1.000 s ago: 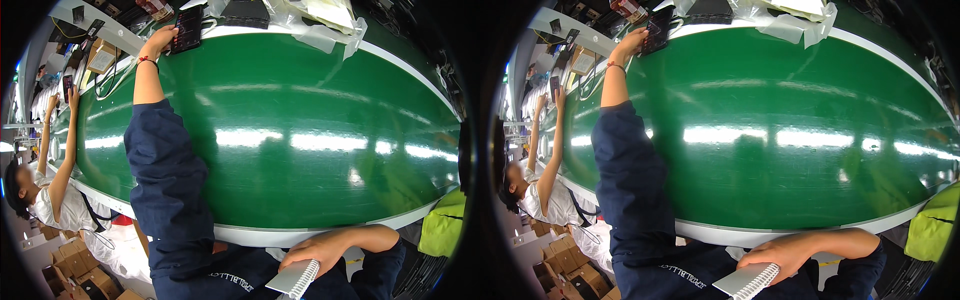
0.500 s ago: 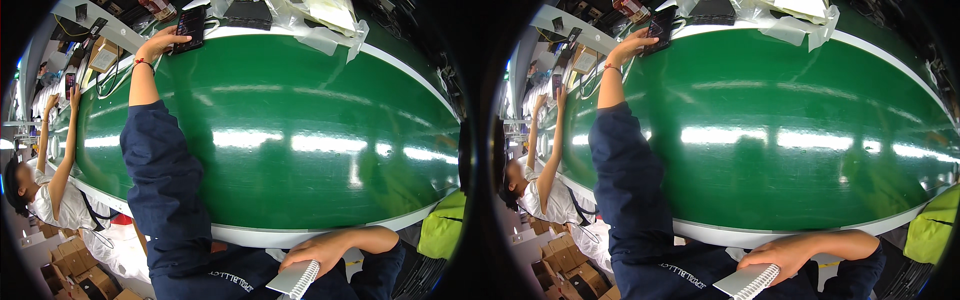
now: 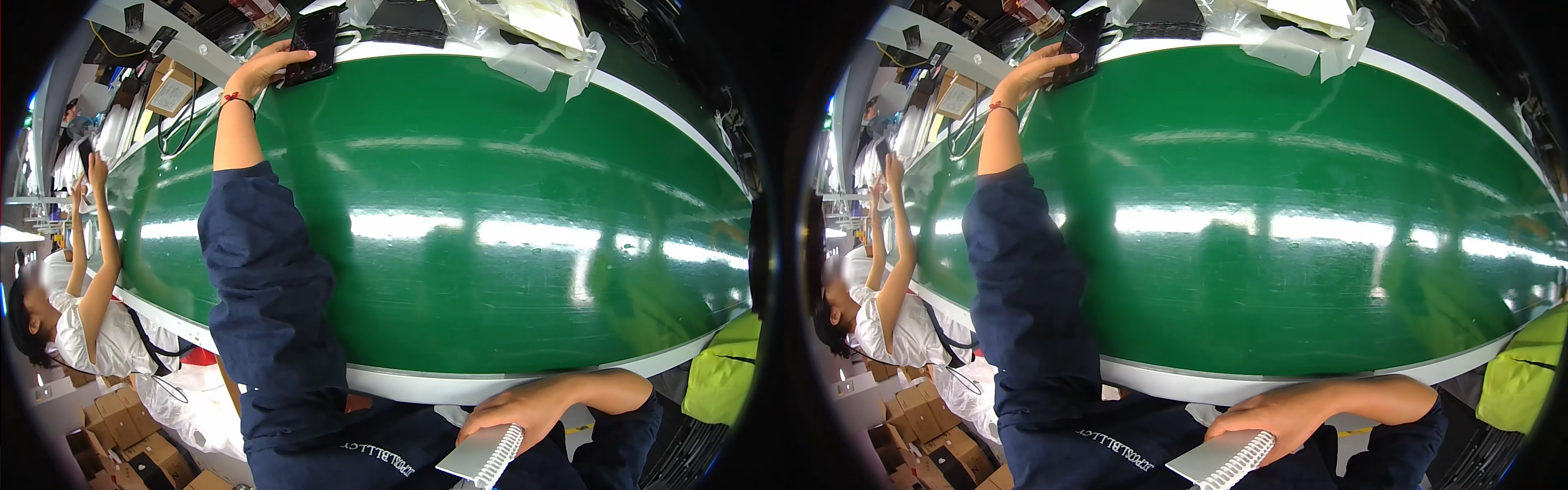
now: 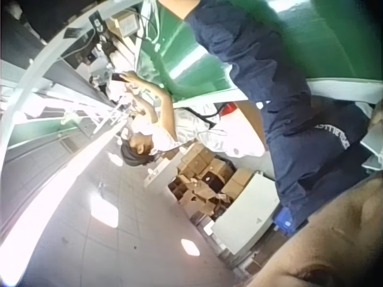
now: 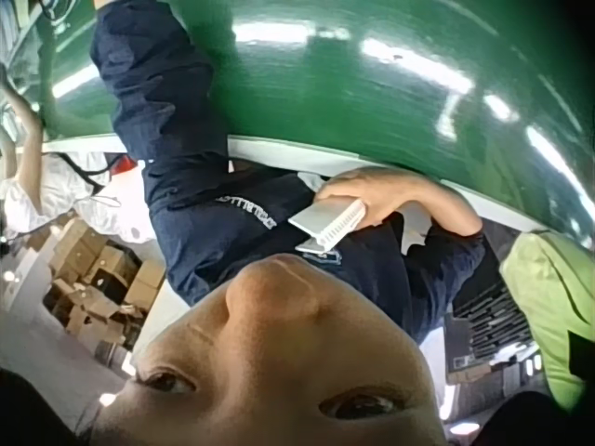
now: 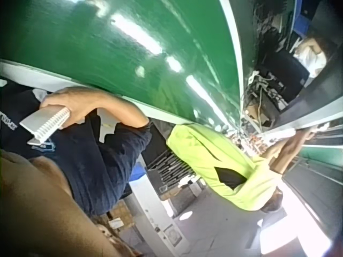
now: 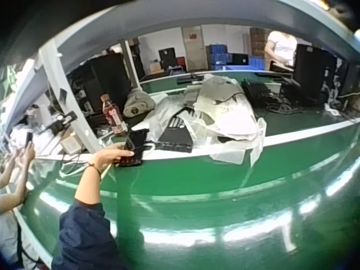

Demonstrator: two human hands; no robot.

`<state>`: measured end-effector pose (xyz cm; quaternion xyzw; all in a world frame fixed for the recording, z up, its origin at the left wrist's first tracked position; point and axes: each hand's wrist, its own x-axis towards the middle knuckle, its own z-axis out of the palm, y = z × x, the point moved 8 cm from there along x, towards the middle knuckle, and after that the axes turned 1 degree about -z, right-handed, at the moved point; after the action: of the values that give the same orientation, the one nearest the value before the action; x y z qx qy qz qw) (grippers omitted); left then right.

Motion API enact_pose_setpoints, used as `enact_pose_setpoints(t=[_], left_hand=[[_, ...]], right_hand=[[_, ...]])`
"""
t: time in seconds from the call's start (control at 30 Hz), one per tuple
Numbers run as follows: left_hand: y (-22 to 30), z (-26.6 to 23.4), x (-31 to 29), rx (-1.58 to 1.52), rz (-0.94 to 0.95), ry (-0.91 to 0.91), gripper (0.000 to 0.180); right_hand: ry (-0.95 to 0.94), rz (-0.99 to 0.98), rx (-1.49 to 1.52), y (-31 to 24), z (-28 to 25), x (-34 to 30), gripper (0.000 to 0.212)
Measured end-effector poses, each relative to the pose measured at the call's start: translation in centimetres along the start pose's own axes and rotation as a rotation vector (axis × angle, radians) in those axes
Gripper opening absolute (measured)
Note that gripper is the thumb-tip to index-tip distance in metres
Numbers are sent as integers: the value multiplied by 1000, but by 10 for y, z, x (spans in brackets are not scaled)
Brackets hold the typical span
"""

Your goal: The person holds a notebook and reaches across a conveyor belt to operate a smartphone by hand before resting both hands near the edge of the belt.

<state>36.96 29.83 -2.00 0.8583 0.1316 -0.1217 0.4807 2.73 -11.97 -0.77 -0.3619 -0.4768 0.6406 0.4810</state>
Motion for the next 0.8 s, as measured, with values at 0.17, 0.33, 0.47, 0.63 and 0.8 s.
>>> enact_pose_setpoints(t=[0.17,0.33,0.47,0.63,0.8], left_hand=[[-9,1,4,2,30,-5,73],[-6,9,2,18,129,-30,86],[0,20,-1,62,91,-86,93],[3,10,-3,51,175,23,87],[7,19,-7,51,127,-74,90]], right_hand=[[0,2,2,4,-1,0,55],[1,6,-4,10,2,-7,55],[3,10,0,10,8,-16,55],[-8,14,-3,5,16,-20,55],[-3,11,-17,4,21,-23,55]])
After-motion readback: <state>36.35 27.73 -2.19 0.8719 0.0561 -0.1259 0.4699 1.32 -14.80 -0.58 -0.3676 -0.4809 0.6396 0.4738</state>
